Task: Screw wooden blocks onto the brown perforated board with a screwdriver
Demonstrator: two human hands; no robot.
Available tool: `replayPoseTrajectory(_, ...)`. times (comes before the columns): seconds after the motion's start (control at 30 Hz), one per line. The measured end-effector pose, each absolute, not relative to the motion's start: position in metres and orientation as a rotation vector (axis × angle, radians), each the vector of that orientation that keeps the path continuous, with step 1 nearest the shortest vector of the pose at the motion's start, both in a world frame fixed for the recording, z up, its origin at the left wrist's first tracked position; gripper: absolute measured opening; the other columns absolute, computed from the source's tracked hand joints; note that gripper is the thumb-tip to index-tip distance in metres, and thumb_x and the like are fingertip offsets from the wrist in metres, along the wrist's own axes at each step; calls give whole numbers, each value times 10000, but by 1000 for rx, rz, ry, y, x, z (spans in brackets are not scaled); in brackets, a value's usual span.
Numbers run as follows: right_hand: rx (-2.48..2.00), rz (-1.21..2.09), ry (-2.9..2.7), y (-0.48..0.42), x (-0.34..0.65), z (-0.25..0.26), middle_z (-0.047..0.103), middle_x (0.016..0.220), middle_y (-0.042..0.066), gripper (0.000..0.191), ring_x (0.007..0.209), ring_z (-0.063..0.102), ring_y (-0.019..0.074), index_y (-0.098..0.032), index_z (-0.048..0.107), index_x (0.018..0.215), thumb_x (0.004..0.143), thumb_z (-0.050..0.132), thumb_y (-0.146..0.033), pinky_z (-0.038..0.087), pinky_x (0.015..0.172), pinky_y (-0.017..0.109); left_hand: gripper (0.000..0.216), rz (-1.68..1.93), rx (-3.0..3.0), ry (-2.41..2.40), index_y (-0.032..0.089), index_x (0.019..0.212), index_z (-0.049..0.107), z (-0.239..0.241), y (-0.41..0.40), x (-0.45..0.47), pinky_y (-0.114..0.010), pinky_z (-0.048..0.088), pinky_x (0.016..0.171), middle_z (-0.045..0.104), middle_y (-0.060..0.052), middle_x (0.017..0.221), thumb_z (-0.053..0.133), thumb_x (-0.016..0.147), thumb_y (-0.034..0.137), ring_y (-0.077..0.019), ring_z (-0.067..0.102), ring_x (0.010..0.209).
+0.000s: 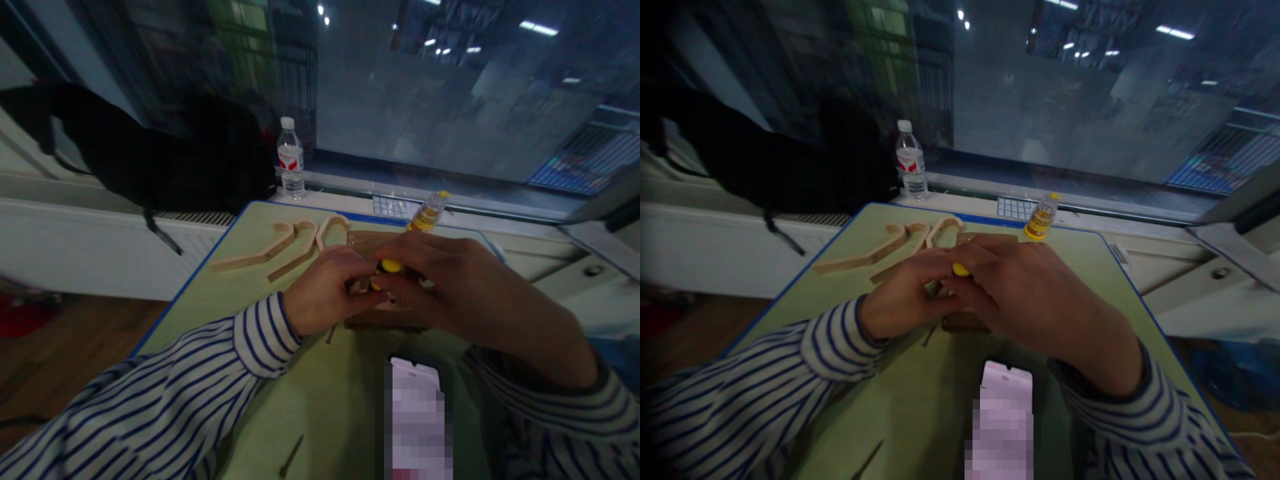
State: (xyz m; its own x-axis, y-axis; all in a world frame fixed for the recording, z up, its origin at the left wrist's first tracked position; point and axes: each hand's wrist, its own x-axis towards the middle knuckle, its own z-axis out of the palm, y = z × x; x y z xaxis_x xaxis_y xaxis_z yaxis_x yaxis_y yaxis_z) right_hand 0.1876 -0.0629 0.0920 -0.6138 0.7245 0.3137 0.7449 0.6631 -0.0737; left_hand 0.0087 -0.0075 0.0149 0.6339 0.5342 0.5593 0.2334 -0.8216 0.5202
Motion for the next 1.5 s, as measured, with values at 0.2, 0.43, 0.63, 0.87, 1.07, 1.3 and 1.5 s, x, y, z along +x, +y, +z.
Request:
replayPoseTrajectory(0.2, -1111, -60, -2607, -64, 189, 94, 702, 1055, 64, 280, 976, 656, 213, -183, 629, 1133, 963, 478, -347, 495, 833, 340, 203, 1008, 2473, 570, 144, 757, 656, 14, -6, 8, -289, 453, 733, 667, -27, 770, 639, 861, 317, -156, 610, 750)
replayPoseTrajectory(0.43, -1083, -54, -2594, -65, 188, 96, 708, 1019, 42, 258, 912, 660, 185, -199, 626, 1145, 971, 469, -306, 481, 777, 303, 116, 1015, 2449, 523, 167, 817, 666, 13, -6, 8, -286, 455, 754, 679, -16, 799, 632, 865, 267, -151, 622, 783)
replayPoseTrajectory(0.63, -1153, -84, -2588, -64, 186, 96, 709, 1023, 60, 240, 882, 665, 192, -195, 637, 1102, 962, 481, -312, 469, 735, 299, 115, 1000, 2429, 498, 176, 799, 654, 15, -7, 9, -273, 455, 731, 671, -6, 780, 592, 870, 241, -141, 620, 766)
replayPoseTrajectory(0.87, -1169, -74, -2589, -64, 187, 95, 704, 1012, 71, 254, 874, 657, 198, -175, 629, 1074, 972, 459, -333, 456, 730, 305, 107, 992, 2405, 477, 171, 791, 646, 13, -5, 10, -266, 463, 742, 676, -10, 789, 581, 862, 220, -141, 622, 779)
replayPoseTrajectory(1.07, -1170, -139, -2581, -63, 189, 95, 704, 931, 60, 267, 802, 651, 187, -161, 638, 1038, 968, 459, -346, 435, 675, 289, 84, 1010, 2463, 553, 176, 813, 657, 15, -8, 11, -303, 457, 779, 662, -7, 755, 609, 843, 239, -154, 603, 765)
replayPoseTrajectory(1.3, -1181, -101, -2597, -63, 189, 95, 706, 990, 68, 238, 858, 656, 193, -170, 636, 964, 965, 464, -335, 437, 704, 285, 159, 1085, 2541, 674, 171, 782, 651, 22, -10, 9, -291, 407, 684, 606, 7, 664, 672, 813, 325, -154, 548, 694)
replayPoseTrajectory(1.5, -1190, -178, -2592, -63, 189, 95, 706, 938, 66, 273, 806, 656, 194, -159, 640, 1028, 966, 459, -353, 427, 663, 283, 157, 1095, 2547, 665, 180, 823, 660, 20, -9, 8, -314, 417, 749, 577, 30, 625, 663, 831, 337, -144, 537, 668)
